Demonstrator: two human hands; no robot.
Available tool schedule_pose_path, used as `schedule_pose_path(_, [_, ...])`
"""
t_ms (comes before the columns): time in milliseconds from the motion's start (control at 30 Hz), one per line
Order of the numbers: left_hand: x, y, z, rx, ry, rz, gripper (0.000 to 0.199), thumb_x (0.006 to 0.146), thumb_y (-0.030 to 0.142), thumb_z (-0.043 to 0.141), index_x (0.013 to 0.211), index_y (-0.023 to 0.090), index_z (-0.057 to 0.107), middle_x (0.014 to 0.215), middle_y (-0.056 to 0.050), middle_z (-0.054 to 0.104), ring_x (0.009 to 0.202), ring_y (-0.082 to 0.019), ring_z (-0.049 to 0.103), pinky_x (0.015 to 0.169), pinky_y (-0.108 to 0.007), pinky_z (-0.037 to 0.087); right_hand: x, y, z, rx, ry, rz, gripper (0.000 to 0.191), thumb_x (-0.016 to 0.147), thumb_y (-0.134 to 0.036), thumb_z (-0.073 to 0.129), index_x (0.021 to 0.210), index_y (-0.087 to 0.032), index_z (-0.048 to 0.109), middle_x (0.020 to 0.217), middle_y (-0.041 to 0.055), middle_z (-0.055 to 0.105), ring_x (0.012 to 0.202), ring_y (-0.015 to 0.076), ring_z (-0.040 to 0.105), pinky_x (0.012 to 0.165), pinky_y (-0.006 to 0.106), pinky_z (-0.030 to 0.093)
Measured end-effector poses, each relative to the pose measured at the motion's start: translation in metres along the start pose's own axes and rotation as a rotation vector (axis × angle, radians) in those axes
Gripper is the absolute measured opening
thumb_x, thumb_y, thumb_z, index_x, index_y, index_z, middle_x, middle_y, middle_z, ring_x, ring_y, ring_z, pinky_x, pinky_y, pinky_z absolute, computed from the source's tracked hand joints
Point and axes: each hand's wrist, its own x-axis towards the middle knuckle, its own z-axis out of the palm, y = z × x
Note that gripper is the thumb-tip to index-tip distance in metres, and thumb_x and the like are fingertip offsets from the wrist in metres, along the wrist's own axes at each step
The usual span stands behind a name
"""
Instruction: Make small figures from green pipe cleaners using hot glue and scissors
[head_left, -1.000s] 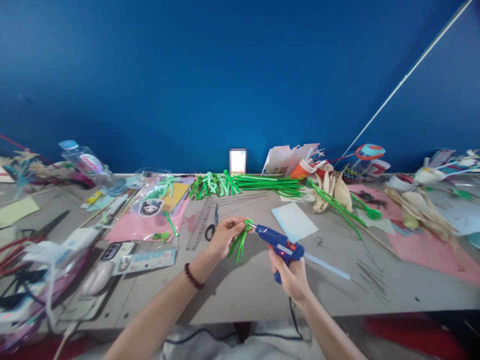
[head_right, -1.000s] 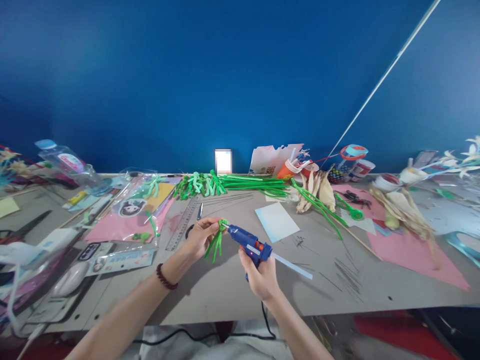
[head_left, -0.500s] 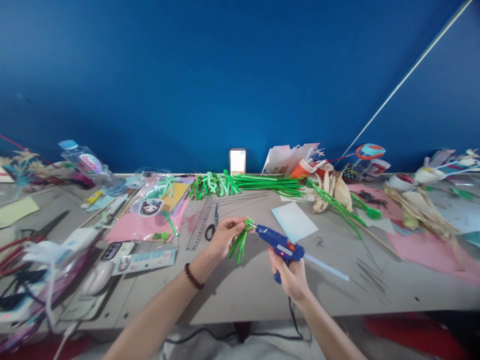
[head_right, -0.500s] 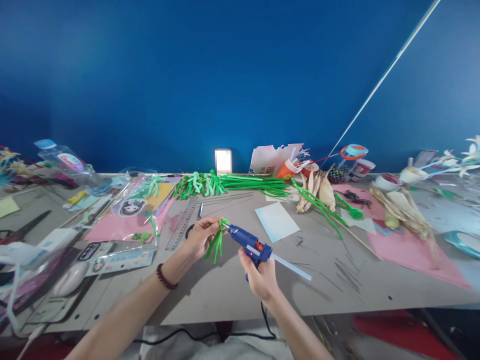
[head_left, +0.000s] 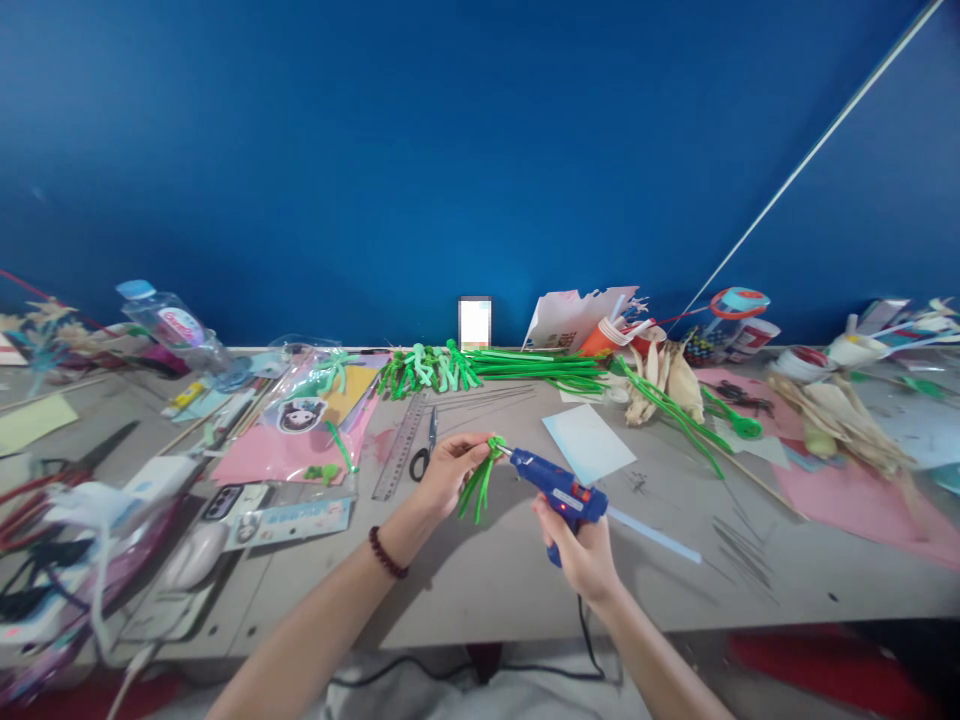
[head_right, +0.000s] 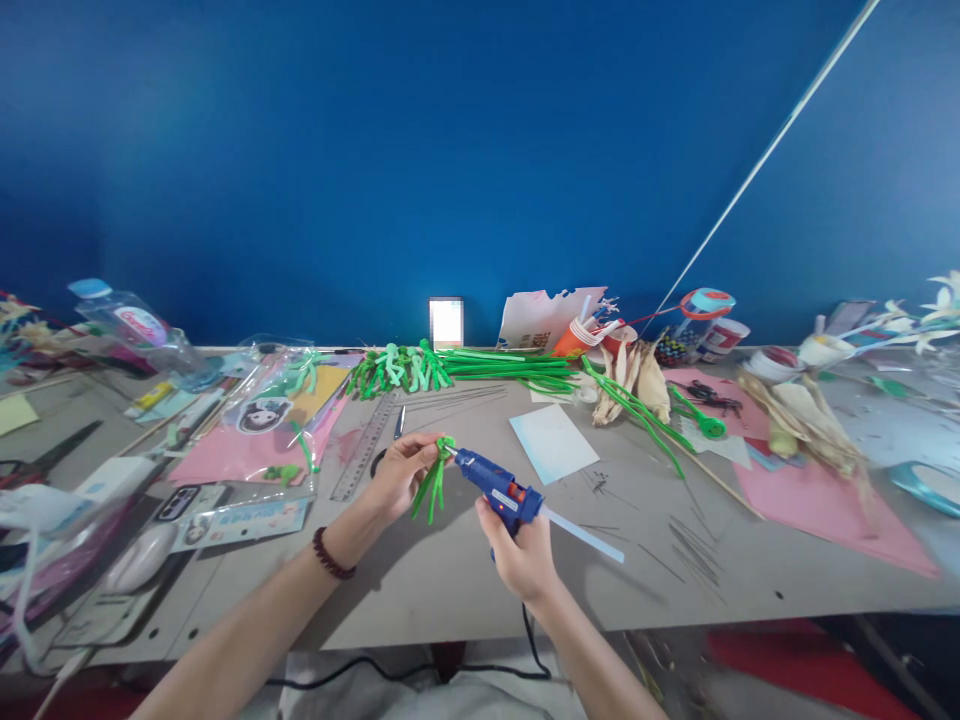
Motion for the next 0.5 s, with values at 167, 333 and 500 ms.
schedule_pose_path(167, [0.0005, 0.0009, 0.0017, 0.009, -0.002, 0.012, 0.026, 0.049, 0.024, 0.085, 0.070, 0.015, 0.072, 0.071, -0.005, 0.073, 0.065, -0.015, 0.068, 0.069, -0.024, 0.054, -0.0003, -0.0028, -0.0007, -0.074, 0.006, -0.028, 0.032, 0.085, -0.038, 0.051, 0.063, -0.016, 0.053, 0.047, -0.0031, 0.043, 0.043, 0.0101, 0.041, 0.044, 0.023, 0.034])
schedule_pose_path(333, [0.0001, 0.0019, 0.0028, 0.027, 0.021, 0.022, 0.027, 0.048, 0.024, 0.085, 0.070, 0.015, 0.072, 0.072, -0.005, 0.073, 0.065, -0.016, 0.068, 0.068, -0.026, 0.054, -0.0019, -0.0062, -0.0014, -0.203, 0.042, -0.088, 0.032, 0.084, -0.036, 0.053, 0.058, -0.018, 0.049, 0.046, -0.0030, 0.043, 0.042, 0.0103, 0.042, 0.043, 0.023, 0.034])
schedule_pose_path(500, [-0.0007, 0.0040, 0.0046, 0.015, 0.033, 0.022, 0.027, 0.047, 0.023, 0.085, 0.069, 0.015, 0.071, 0.072, -0.005, 0.073, 0.063, -0.016, 0.068, 0.066, -0.025, 0.054, -0.0037, -0.0090, -0.0011, -0.255, 0.063, -0.157, 0.031, 0.083, -0.032, 0.053, 0.056, -0.019, 0.045, 0.046, -0.0040, 0.039, 0.041, 0.0093, 0.039, 0.042, 0.022, 0.033])
